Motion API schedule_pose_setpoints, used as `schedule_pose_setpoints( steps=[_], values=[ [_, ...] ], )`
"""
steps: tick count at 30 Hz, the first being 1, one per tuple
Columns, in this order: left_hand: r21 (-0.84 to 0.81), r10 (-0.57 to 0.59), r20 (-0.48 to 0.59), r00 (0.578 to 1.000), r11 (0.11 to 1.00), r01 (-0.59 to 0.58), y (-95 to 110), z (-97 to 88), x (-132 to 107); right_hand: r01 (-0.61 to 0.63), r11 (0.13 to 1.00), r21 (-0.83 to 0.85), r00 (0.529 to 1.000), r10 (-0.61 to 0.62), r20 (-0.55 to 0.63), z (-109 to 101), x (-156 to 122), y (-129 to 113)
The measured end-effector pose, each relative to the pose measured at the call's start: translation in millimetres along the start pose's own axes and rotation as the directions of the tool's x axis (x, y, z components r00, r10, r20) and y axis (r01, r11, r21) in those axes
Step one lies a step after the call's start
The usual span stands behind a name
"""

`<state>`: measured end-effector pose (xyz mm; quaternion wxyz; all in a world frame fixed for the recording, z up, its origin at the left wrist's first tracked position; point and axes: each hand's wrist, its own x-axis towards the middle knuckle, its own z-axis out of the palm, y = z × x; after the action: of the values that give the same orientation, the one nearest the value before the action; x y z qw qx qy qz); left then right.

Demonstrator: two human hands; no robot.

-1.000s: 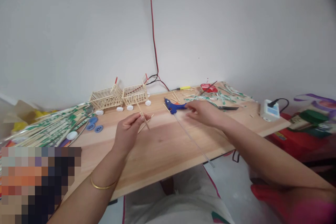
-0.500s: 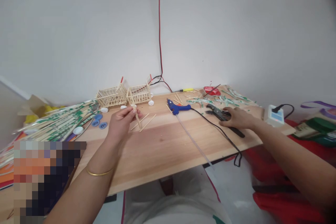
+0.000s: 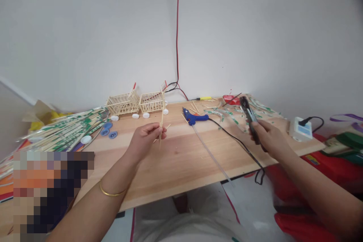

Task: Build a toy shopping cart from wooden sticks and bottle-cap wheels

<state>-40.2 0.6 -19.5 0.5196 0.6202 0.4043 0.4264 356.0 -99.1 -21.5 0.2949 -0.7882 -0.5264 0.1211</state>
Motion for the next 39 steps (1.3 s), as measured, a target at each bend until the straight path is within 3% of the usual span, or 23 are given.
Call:
schedule_pose_setpoints(
  steps=[2,3,9,13,18,22,39],
  values=[
    [0.082,0.043,0.005,0.999,0.996,-0.043,2,2.7,-2,-0.035,0.946,0.321,0.990,-0.012,0.144,5,-4,-23],
    [0.123,0.071,0.004,0.997,0.990,-0.071,3,4.0,-3,-0.028,0.922,0.386,0.975,-0.060,0.216,9,-7,-36],
    [0.296,0.287,-0.015,0.958,0.916,-0.270,10,10.8,-10,0.368,0.921,0.127,0.877,-0.389,0.283,33,-34,-108],
    [0.361,0.385,0.003,0.923,0.860,-0.360,14,14.6,-17,0.461,0.883,0.091,0.825,-0.465,0.321,50,-45,-137],
    [0.396,0.466,0.058,0.883,0.801,-0.449,17,16.8,-21,0.497,0.858,0.129,0.799,-0.511,0.317,69,-46,-147],
    [0.424,0.505,0.110,0.856,0.755,-0.500,17,16.4,-21,0.481,0.870,0.107,0.806,-0.487,0.336,74,-47,-149],
    [0.438,0.481,0.148,0.864,0.752,-0.493,15,17.8,-20,0.524,0.851,-0.037,0.809,-0.483,0.336,76,-49,-146]
  ],
)
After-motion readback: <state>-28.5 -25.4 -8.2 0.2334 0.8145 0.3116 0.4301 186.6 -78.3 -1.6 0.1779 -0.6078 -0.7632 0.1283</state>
